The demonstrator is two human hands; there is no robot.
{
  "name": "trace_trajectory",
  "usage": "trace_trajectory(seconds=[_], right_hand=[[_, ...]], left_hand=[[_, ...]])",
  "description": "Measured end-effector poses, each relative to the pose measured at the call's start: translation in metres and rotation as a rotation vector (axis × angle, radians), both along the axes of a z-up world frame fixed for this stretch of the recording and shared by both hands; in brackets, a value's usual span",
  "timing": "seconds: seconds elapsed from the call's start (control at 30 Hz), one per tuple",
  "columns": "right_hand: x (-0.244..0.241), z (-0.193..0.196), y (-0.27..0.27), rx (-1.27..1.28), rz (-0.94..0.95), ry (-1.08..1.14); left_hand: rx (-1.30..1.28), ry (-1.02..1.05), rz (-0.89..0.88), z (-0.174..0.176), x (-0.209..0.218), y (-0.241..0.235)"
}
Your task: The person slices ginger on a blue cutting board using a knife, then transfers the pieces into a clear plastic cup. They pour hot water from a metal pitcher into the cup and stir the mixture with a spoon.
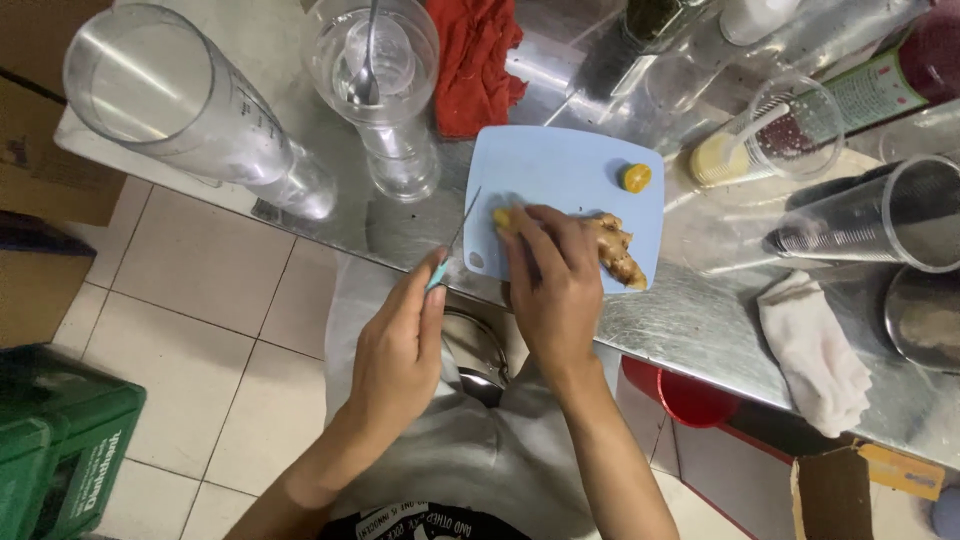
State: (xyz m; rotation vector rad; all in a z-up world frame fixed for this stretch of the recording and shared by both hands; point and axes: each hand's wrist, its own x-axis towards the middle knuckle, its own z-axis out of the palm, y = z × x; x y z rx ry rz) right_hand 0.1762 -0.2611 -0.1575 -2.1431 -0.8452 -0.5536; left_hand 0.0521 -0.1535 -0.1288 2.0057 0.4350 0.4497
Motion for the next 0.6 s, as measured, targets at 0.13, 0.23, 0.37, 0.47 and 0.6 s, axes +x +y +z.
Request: trace_trajectory(seconds=[0.13,0.23,0.37,0.47,0.6], right_hand=[[0.001,-0.004,0.002,0.025,0.043,0.003],[0.001,-0.006,-0.001,0.060,0.062,0.042],[0.003,-0.006,-0.004,0.096,0.091,0.092],[0.001,-0.008,-0.006,0.132,0.090,0.162],[0.000,-0.003,-0.008,0.147,0.091,0.204]], left_hand=[[0.081,0.045,0.010,-0.011,0.001,0.003],[0.078,0.066,-0.001,-0.013,0.000,0.005],[0.056,0.068,-0.004,-0.010,0.000,0.006],[0.062,0.075,0.004,-0.012,-0.002,0.005],[0.074,0.074,0.007,-0.009,-0.001,0.002]])
